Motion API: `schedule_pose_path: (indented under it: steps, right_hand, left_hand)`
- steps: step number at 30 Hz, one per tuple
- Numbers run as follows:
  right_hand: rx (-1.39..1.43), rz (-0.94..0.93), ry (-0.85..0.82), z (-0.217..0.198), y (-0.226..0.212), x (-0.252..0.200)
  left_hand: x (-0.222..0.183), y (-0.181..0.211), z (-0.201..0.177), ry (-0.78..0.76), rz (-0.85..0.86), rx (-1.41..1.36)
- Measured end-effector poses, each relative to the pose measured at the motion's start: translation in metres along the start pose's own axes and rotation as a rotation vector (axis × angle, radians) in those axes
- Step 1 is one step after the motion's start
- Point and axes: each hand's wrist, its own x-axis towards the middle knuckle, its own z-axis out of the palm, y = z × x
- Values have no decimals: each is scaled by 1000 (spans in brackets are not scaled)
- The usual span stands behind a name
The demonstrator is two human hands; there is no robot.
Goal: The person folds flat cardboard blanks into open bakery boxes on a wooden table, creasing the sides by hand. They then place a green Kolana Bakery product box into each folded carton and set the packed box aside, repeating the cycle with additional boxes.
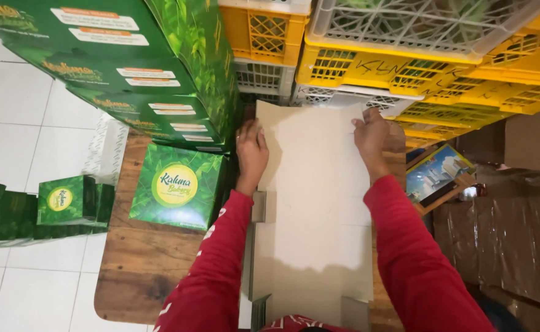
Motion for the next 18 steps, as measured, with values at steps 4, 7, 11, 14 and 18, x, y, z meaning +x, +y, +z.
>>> schedule_pose_path:
  steps: [4,7,11,14,18]
  right_hand:
    - [-29,-78,45,-2,-9,-8]
    - [-16,-212,84,-11,-19,-8]
    - [-101,-337,120,-42,-47,-17]
    - [-254,-444,211,-79,-100,-24]
    - [-149,-513,324,-96,-103,-24]
  left_hand:
    - [-26,17,-21,18,29,-60]
    - [-41,22,-27,10,48,-175]
    - [-49,26,-34,3,-44,-184]
    - [-53,20,-31,-49,-142,-143]
    - [-60,10,-26,-153,-225,-83]
